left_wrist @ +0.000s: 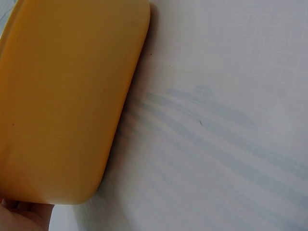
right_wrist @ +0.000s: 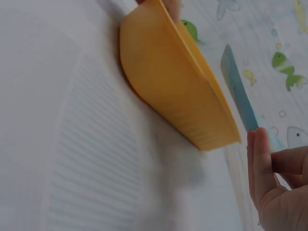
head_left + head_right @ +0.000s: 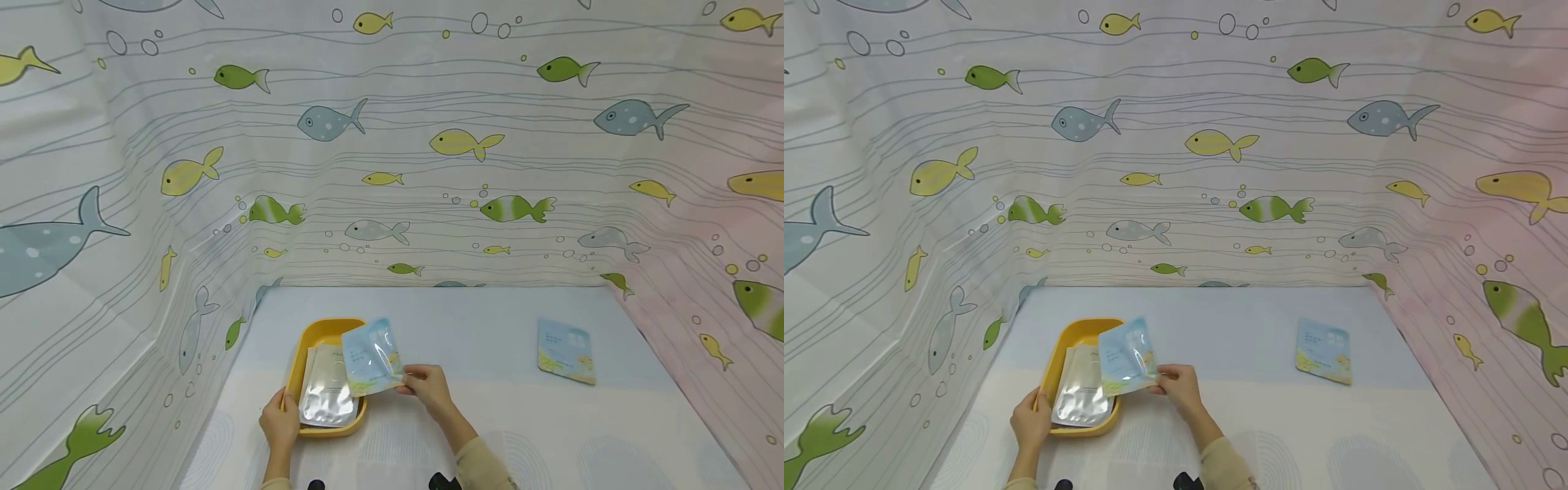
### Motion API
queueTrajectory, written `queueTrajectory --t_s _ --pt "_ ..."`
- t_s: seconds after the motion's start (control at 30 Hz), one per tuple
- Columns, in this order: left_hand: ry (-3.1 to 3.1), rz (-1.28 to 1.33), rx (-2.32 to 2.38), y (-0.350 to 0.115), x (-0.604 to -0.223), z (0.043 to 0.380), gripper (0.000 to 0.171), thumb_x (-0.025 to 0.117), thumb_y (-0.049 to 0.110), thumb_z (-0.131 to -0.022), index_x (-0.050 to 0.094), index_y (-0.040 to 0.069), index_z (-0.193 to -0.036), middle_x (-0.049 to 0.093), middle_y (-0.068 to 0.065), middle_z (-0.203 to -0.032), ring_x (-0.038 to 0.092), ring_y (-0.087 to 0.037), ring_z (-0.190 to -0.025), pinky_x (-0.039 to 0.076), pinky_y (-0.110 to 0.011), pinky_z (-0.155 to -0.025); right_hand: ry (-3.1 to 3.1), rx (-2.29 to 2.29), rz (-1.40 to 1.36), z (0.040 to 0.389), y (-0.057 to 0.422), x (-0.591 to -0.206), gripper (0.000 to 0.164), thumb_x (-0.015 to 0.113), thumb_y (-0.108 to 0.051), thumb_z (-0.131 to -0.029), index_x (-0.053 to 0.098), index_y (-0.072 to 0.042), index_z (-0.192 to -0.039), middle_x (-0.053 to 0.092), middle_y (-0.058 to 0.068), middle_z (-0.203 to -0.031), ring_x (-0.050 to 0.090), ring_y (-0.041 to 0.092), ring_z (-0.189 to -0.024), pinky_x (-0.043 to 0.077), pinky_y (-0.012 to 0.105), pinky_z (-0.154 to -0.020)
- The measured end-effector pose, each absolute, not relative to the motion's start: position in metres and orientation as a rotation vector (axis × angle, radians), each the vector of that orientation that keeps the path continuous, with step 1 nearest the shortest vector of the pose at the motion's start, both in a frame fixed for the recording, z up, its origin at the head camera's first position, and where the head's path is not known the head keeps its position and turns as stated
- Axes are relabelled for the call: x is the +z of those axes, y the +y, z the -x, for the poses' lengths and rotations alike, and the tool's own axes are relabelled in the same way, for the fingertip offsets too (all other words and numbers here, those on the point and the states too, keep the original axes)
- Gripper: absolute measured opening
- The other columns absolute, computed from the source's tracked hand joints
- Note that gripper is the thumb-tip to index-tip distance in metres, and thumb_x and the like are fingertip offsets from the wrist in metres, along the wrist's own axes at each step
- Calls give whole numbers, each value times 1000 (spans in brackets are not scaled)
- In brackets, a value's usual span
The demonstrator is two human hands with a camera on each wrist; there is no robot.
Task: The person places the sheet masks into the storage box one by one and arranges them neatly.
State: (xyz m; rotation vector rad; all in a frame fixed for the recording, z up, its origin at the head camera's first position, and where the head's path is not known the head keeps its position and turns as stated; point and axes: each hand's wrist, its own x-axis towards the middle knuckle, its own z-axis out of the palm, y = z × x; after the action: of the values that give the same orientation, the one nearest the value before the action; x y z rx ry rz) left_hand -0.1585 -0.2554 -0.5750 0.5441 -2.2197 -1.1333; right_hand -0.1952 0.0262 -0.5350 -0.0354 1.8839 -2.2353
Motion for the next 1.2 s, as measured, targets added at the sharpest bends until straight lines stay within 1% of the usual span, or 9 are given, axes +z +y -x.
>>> queueTrajectory --t_s 0.33,0.53,0.73,0.77,0.87,0.97,1.1,1.2 --pt "-2203 -522 -1114 -256 -577 158 24 53 -2 -88 62 -17 -103 62 -35 -100 56 -55 -96 43 -60 -84 1919 -2201 -10 189 2 -534 31 54 12 -83 54 22 -112 65 22 -87 70 21 -65 57 27 -66" --pt "-2224 -541 -1128 -256 -575 158 24 52 -1 -89 61 -17 -104 61 -35 -102 55 -54 -98 42 -60 -86 1934 -2192 -1 184 -8 -524 31 52 15 -80 53 24 -110 65 25 -83 70 27 -66 57 31 -66" --pt "-2235 -543 -1138 -256 -574 157 25 52 -1 -89 61 -17 -105 61 -35 -104 55 -54 -100 42 -60 -87 1953 -2193 8 181 -20 -526 31 53 12 -79 57 20 -109 65 17 -75 70 26 -64 57 30 -65" --pt "-2237 -544 -1139 -256 -574 157 25 52 -1 -89 61 -17 -105 61 -35 -104 55 -54 -101 42 -60 -87 1963 -2197 15 181 -23 -528 31 53 12 -79 57 20 -108 65 15 -74 70 26 -63 57 31 -65" --pt "-2240 -547 -1142 -256 -575 157 25 51 -2 -89 61 -17 -106 61 -36 -104 54 -54 -101 42 -60 -88 1982 -2187 18 175 -28 -520 31 52 13 -78 57 21 -107 65 18 -74 69 32 -65 57 37 -67" --pt "-2241 -552 -1143 -256 -575 157 25 51 -2 -89 61 -17 -106 60 -36 -105 54 -54 -102 41 -60 -88 1989 -2196 24 172 -33 -520 30 54 14 -77 57 22 -106 65 19 -74 69 36 -67 57 40 -68" --pt "-2237 -553 -1142 -256 -575 158 25 51 -2 -89 61 -18 -106 60 -36 -105 54 -54 -102 41 -59 -89 1982 -2217 3 173 -40 -530 29 58 13 -76 60 20 -104 66 17 -72 69 31 -63 57 36 -65" --pt "-2234 -550 -1140 -256 -576 159 25 51 -2 -89 60 -18 -106 60 -36 -105 54 -54 -102 41 -59 -89 2003 -2216 8 173 -44 -533 28 61 12 -75 61 19 -103 67 16 -72 69 28 -61 57 35 -63"
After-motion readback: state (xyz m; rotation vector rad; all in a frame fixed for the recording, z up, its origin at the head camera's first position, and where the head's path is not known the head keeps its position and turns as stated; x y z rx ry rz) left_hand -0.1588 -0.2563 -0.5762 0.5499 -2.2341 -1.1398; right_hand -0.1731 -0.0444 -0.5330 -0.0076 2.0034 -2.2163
